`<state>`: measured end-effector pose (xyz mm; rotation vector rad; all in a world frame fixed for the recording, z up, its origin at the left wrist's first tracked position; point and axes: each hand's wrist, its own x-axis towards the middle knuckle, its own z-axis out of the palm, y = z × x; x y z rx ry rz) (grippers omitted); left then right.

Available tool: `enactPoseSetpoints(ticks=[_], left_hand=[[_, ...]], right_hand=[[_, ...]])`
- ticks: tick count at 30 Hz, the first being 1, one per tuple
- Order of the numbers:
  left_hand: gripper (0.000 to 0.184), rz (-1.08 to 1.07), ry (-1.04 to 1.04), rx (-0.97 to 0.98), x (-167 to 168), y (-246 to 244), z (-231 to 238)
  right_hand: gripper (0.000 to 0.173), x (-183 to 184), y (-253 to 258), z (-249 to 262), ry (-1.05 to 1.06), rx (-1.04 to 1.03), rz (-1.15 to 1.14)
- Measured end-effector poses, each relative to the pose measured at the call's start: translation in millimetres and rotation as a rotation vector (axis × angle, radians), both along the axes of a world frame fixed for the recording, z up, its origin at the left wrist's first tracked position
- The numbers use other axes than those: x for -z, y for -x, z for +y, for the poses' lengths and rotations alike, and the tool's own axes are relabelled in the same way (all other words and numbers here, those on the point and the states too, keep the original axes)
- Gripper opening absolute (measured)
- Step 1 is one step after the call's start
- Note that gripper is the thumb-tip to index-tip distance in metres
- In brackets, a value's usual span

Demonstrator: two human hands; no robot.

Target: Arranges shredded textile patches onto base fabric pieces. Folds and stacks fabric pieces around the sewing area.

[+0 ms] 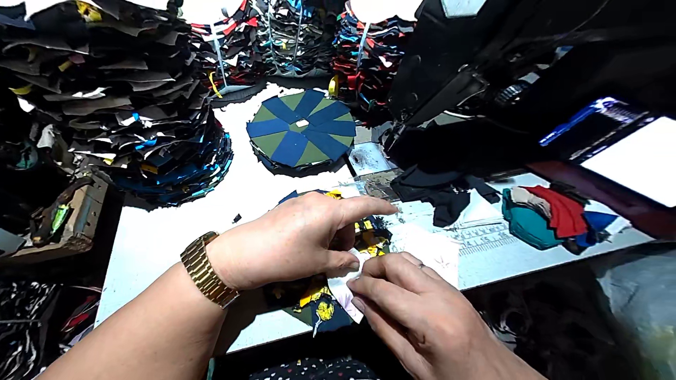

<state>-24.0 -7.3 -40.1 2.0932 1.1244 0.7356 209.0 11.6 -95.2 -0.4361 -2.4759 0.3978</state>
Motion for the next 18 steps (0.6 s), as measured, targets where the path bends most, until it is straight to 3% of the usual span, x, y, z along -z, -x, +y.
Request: enactPoseSetpoints(ticks=[4,9,14,18], left_hand=[[0.058,0.019,-0.022,-0.009,-1,0,1],[0.058,-0.032,-0.048,0.025,-4,-1,-1],[0.057,-0.109,-0.047,0.065,-4,-3,-1],[0.058,-0.196,0.012,0.102,-4,-1,0]], right_hand=[[0.022,-13,-12,11,0.133,-0.038,0.056],[0.024,-30,-20,21,0.215,0.148,0.123],[0.033,-20,-14,19,0.212,0.087,0.11],[0.029,-15,-10,17,0.282,0.053,0.15]])
